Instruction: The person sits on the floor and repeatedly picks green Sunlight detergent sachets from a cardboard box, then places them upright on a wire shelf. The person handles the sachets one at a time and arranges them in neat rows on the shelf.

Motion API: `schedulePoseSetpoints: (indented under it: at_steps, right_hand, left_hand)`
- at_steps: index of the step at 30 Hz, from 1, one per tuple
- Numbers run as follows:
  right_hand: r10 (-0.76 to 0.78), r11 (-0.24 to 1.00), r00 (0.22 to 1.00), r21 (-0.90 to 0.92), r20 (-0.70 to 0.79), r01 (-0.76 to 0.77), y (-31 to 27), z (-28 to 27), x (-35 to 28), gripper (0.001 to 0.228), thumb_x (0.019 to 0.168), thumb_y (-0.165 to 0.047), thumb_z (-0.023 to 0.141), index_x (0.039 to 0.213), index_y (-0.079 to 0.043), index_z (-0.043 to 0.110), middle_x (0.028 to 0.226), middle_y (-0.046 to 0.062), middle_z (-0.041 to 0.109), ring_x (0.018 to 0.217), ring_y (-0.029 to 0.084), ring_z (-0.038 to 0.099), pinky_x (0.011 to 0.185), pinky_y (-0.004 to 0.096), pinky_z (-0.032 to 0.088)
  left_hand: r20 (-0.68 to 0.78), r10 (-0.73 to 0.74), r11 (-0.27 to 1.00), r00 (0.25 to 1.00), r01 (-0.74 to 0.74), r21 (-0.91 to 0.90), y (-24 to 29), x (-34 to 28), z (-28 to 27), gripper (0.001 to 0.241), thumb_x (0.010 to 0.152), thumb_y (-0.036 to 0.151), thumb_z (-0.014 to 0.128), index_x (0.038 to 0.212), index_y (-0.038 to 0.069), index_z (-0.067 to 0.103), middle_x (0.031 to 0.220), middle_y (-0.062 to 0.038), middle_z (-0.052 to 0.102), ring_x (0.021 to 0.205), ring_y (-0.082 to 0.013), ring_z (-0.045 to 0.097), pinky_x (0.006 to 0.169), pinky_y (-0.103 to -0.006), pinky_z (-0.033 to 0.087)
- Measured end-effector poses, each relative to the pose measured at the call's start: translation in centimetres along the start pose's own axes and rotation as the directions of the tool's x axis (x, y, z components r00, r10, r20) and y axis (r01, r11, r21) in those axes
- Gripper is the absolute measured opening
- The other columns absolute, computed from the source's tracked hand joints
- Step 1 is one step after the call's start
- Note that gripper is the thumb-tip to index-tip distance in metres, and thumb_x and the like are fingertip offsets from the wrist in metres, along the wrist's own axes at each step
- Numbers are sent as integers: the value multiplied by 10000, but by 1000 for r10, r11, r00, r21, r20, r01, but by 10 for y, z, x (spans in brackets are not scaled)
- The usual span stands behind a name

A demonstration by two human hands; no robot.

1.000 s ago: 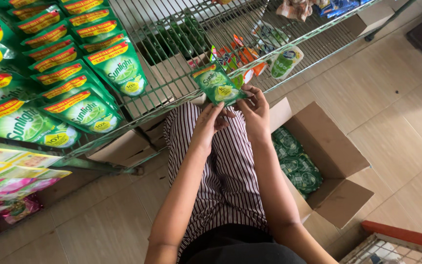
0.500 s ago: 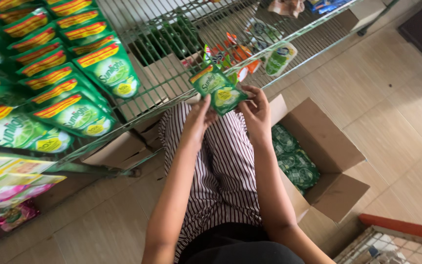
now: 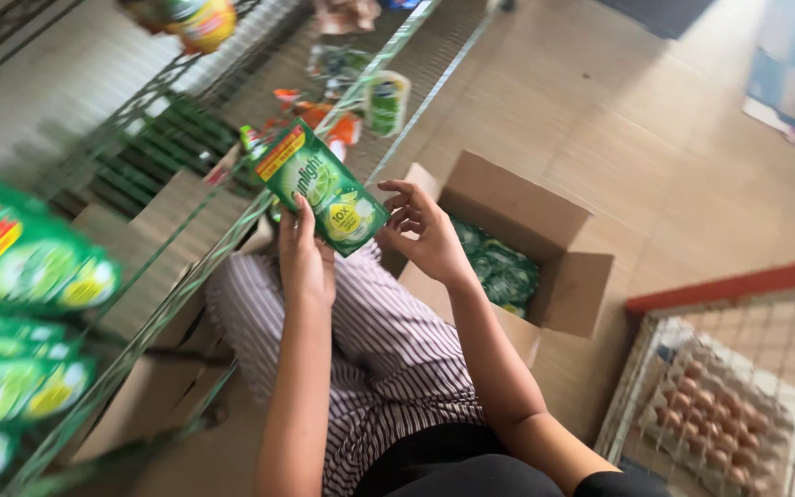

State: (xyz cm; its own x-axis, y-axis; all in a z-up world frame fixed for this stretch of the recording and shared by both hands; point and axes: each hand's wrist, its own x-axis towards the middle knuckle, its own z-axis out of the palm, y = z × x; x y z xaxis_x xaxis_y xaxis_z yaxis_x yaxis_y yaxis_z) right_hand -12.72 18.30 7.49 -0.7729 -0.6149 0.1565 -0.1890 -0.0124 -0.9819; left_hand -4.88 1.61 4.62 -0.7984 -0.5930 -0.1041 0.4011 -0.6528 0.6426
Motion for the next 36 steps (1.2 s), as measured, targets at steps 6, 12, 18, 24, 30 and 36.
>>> schedulePoseSetpoints:
  at_steps: [6, 12, 18, 24, 30, 36]
  right_hand:
    - [-144, 980, 979, -115, 141, 160, -10, -54, -12, 792, 802, -79, 876, 1484, -50, 475, 1415, 34, 563, 1303, 140, 521, 1024, 315, 458]
    - [53, 982, 987, 185, -149, -25, 5, -69, -13, 407, 990, -155, 729, 1363, -22, 635, 1138, 6, 710, 1064, 53, 651, 925, 217, 541]
    - [-33, 996, 926, 59, -377, 59, -3, -77, -7, 143, 1046, -111, 753, 1097, 22, 764, 846, -58, 580, 716, -1, 440, 599, 172, 342]
    - [48, 999, 945, 30, -322, -41, -36, -78, -5, 131, 962, -87, 747, 1063, -5, 764, 737, -33, 664, 581, 12, 539, 496, 185, 404]
    - [-8, 994, 981, -108, -193, -13, -46, -62, 1, 116, 977, -73, 758, 1063, 1, 781, 719, -34, 621, 603, 5, 501, 517, 189, 369]
    - [-45, 999, 997, -24, -61, 44, -53, -37, 15, 131, 967, -77, 764, 1078, -6, 757, 721, -52, 606, 600, 5, 498, 525, 199, 385]
  left_hand:
    - [130, -23, 983, 991, -1, 184, -24, 3, 35, 515, 1036, 306, 649, 1438, 10, 522, 1367, -79, 624, 1230, -158, 604, 1017, -311, 507]
    - [276, -116, 944, 954, 19, 331, -52, 4, 46, 331, 1035, 279, 665, 1220, 4, 667, 1113, -67, 742, 1012, -125, 671, 916, -271, 530]
    - [430, -188, 864, 883, -60, 499, -55, 12, 59, 309, 1023, 291, 678, 1124, 0, 694, 1010, -22, 733, 905, -64, 658, 799, -217, 524]
    - [515, -151, 860, 844, -145, 490, -39, 16, 62, 287, 952, 208, 766, 1127, -15, 716, 984, -18, 755, 884, -53, 680, 774, -224, 553]
    - [448, 26, 913, 894, -204, 354, -29, 10, 55, 291, 951, 178, 786, 1155, -23, 733, 1013, -34, 763, 904, -60, 689, 800, -222, 555]
    - [381, 149, 889, 912, -292, 353, 2, 3, 42, 252, 923, 144, 781, 1099, -33, 750, 976, -28, 780, 857, -59, 701, 759, -230, 576]
